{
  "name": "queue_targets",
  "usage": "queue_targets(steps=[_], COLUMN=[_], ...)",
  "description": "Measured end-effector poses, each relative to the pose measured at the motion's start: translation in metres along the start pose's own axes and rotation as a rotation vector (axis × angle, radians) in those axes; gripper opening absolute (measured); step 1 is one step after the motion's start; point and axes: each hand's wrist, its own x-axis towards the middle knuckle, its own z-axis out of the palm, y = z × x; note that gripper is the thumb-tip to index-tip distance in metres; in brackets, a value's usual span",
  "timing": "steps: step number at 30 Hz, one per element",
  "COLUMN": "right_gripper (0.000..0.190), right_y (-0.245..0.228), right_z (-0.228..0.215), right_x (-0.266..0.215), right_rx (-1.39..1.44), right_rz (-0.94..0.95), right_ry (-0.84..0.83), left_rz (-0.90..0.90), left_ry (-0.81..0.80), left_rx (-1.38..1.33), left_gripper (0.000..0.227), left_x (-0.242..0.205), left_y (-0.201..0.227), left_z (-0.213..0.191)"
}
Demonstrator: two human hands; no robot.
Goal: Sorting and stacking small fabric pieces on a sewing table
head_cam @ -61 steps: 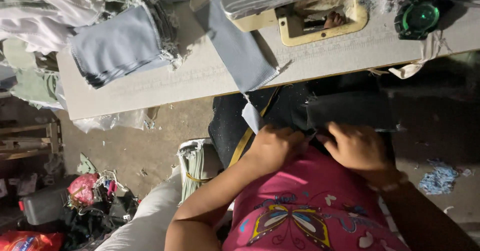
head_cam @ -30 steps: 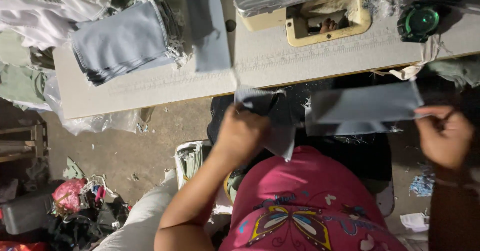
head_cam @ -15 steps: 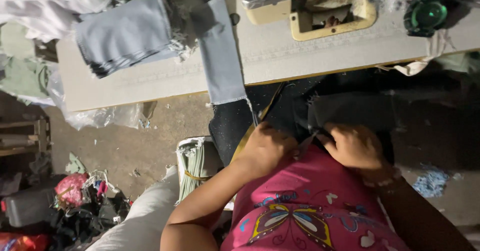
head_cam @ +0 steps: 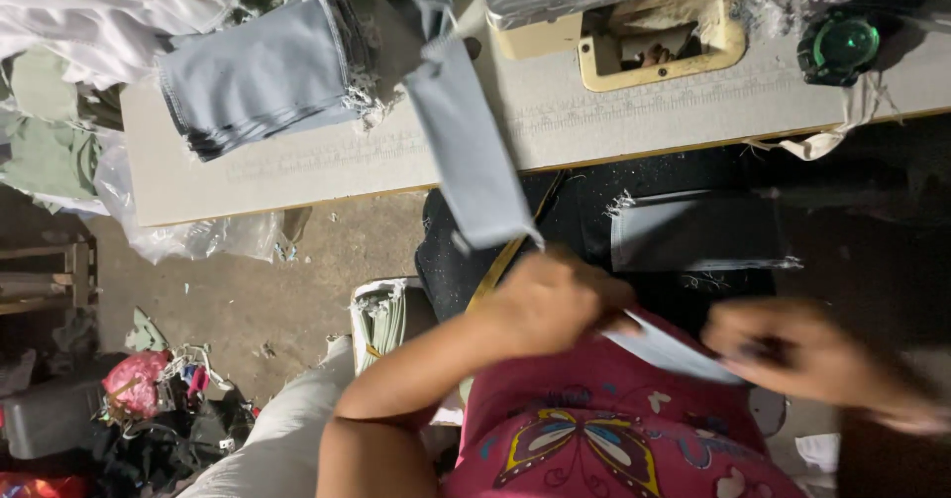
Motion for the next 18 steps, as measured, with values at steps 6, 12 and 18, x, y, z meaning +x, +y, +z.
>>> queue_targets(steps=[6, 12, 18], right_gripper=[0.022, 0.016, 0.073], right_y=[0.145, 0.089, 0.11], right_z=[-0.049, -0.016, 0.003], right_x=[-0.118, -0.031, -0.034], right_rx=[-0.1, -0.159, -0.813], right_rz=[0.325, 0.21, 0.864], right_ry=[0.569, 0.881, 0.555], left_rz=[-0.235, -0.234, -0.284], left_ry=[0.035, 0.248, 0.082], left_rx=[0.108, 0.251, 0.251], left_gripper=[0.018, 0.031, 0.014], left_x=[-0.039, -0.034, -0.033], left_y=[-0.052, -0.059, -0.059], left_z=[-0.032, 0.04, 0.118])
